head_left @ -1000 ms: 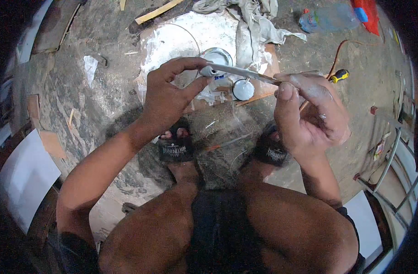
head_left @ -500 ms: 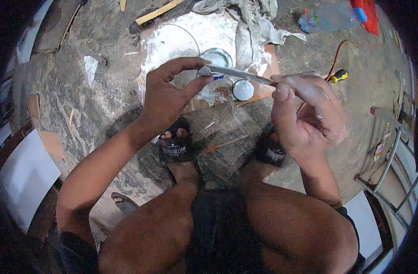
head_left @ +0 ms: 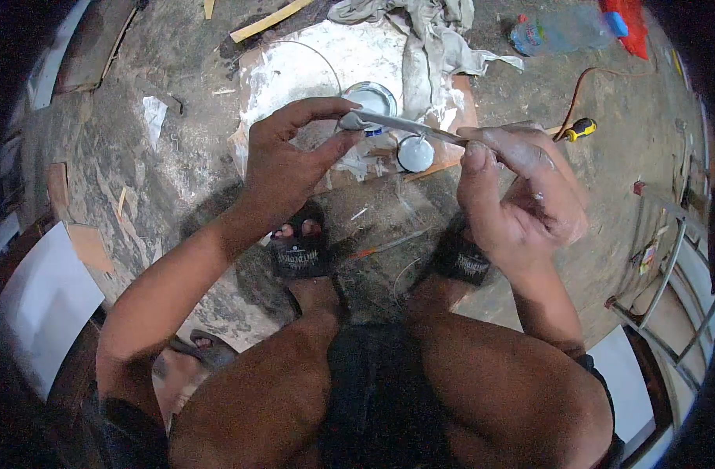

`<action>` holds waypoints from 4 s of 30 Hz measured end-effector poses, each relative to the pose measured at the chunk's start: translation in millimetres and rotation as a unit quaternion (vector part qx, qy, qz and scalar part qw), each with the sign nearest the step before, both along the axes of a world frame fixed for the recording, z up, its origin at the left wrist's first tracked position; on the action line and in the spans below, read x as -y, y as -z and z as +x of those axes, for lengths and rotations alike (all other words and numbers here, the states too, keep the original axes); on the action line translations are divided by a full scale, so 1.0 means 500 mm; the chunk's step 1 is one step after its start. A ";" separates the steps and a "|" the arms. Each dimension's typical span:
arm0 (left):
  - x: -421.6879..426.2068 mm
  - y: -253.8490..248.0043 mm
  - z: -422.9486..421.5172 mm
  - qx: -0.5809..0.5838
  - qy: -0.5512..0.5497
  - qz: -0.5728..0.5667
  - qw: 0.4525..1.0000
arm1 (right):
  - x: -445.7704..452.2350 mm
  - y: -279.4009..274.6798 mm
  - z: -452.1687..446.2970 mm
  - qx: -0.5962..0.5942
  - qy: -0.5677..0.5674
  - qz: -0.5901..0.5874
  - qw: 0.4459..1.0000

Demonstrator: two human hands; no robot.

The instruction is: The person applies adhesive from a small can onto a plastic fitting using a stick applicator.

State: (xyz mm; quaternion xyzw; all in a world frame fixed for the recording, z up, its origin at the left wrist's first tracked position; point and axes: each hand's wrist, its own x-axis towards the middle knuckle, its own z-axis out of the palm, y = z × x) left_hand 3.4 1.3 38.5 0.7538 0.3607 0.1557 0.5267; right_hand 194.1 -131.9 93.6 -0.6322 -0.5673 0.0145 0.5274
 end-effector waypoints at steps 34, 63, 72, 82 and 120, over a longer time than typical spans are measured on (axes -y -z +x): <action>-0.011 0.015 -0.035 -0.014 -0.034 0.034 0.999 | -0.044 0.154 0.011 0.173 -0.106 -0.268 0.942; -0.015 0.025 -0.035 -0.024 -0.030 0.006 0.999 | -0.038 0.100 0.038 -0.168 0.038 -0.221 0.960; -0.022 0.022 -0.016 0.008 -0.006 0.016 1.000 | -0.010 0.068 0.052 -0.218 0.082 -0.169 0.958; -0.024 0.029 -0.015 0.014 -0.007 0.018 1.000 | 0.001 0.049 0.049 -0.204 0.096 -0.162 0.961; -0.015 0.022 -0.002 0.011 -0.039 -0.012 0.999 | 0.010 0.022 0.044 -0.154 0.025 -0.096 0.983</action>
